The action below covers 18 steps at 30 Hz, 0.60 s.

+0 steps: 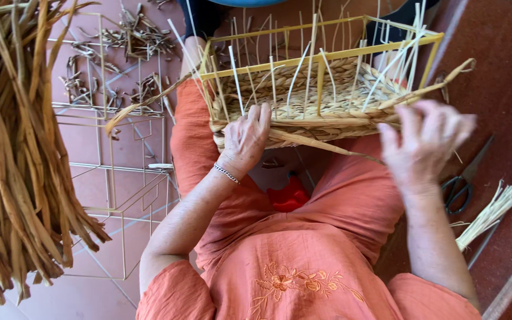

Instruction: The person weaves a basket by hand, interlacing dried plant strips through a rectangular frame. They repeatedly pull and tuck the strips to build up the basket walls and use scissors to trim excess material.

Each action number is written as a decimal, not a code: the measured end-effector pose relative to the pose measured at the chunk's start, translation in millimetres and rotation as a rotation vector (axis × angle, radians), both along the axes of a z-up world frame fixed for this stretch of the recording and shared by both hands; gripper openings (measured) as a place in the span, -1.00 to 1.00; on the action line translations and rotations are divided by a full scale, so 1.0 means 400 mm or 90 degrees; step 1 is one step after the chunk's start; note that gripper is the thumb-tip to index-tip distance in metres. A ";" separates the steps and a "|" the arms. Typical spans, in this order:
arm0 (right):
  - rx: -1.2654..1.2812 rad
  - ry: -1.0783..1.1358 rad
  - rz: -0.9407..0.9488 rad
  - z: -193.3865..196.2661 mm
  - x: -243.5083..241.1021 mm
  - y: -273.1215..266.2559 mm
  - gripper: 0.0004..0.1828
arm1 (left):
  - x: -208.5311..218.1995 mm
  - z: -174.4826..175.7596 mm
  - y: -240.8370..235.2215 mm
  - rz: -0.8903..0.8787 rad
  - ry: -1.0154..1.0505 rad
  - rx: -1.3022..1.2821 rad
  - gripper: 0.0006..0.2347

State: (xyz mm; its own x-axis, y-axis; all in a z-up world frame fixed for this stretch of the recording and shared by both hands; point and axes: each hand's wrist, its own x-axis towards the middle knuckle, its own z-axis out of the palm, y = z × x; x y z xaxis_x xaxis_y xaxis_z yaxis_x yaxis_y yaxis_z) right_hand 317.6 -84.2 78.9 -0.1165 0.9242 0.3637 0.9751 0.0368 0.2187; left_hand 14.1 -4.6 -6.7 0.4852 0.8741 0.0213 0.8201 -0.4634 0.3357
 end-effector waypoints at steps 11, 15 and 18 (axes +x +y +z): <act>-0.299 0.567 0.167 -0.120 -0.180 0.029 -0.83 | -0.049 0.035 0.027 -0.069 -0.427 -0.210 -0.73; -0.220 0.453 0.197 -0.082 -0.169 0.089 -0.85 | -0.060 0.044 0.048 -0.088 -0.438 -0.305 -0.64; -0.278 0.400 0.200 -0.074 -0.175 0.110 -0.84 | -0.067 0.047 0.041 -0.062 -0.390 -0.373 -0.59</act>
State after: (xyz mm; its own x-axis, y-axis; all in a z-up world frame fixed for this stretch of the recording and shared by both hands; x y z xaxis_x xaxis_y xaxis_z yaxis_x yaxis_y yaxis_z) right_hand 247.7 -40.1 49.4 -0.2882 0.9555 0.0628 0.8406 0.2839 -0.4613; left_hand -12.8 12.0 12.1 0.6096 0.7806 -0.1379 0.3811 -0.1361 0.9145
